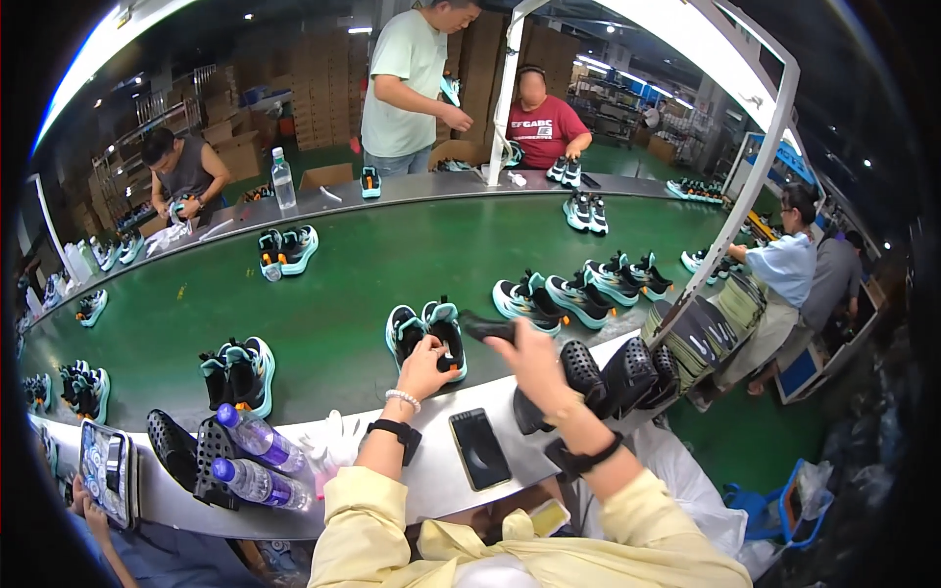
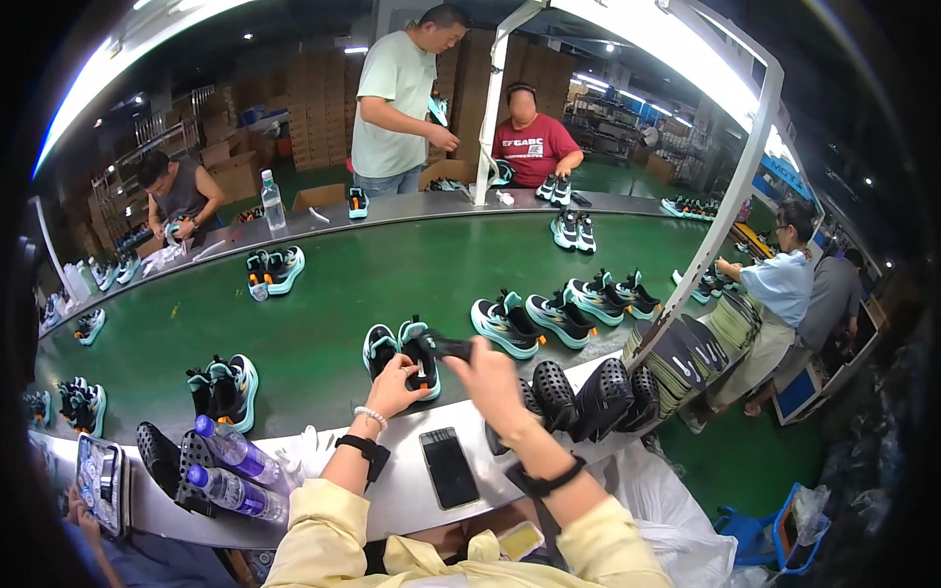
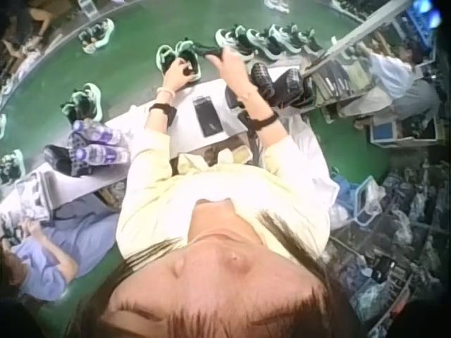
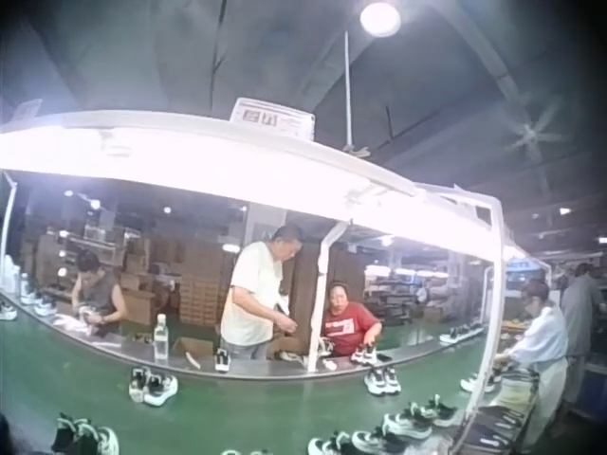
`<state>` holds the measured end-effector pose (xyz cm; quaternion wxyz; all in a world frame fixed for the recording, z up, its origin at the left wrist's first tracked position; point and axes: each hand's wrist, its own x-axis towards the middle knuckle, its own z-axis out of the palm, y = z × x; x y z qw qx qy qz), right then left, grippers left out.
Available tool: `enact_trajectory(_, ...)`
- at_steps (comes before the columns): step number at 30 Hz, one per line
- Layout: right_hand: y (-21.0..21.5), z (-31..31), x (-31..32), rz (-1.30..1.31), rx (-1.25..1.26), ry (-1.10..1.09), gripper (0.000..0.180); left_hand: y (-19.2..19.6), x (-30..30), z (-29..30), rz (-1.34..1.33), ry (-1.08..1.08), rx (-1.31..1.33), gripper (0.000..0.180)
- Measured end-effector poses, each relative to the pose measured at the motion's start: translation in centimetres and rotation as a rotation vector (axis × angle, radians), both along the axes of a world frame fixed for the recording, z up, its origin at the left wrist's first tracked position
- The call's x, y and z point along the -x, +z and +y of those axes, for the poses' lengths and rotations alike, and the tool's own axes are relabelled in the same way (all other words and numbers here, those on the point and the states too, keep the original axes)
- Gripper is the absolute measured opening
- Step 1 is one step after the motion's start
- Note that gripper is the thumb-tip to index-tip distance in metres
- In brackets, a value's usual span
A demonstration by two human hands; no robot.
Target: Checking shoes on an assembly line and checking water bottles.
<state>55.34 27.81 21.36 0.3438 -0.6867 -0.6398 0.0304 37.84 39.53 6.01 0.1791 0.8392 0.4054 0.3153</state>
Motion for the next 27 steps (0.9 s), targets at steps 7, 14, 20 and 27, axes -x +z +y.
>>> enact_trajectory(7, -6.2, 12.1, 3.4, -0.11, 0.228, 0.069, 0.044, -0.5, 0.2, 0.5, -0.017, 0.036, -0.035, 0.035)
enact_trajectory(14, -11.0, 14.4, 5.8, -0.444, 0.174, 0.055, 0.027, -1.4, 1.3, 0.1, 0.018, 0.093, -0.005, 0.035)
enact_trajectory(20, -14.5, 16.0, 5.4, -0.503, 0.152, -0.022, 0.012, -1.2, 0.3, -0.1, 0.036, 0.107, -0.084, 0.026)
enact_trajectory(27, -15.9, 19.3, 8.5, -0.283, 0.453, -0.279, 0.015, -0.4, 1.4, -0.6, 0.029, 0.145, 0.027, 0.026)
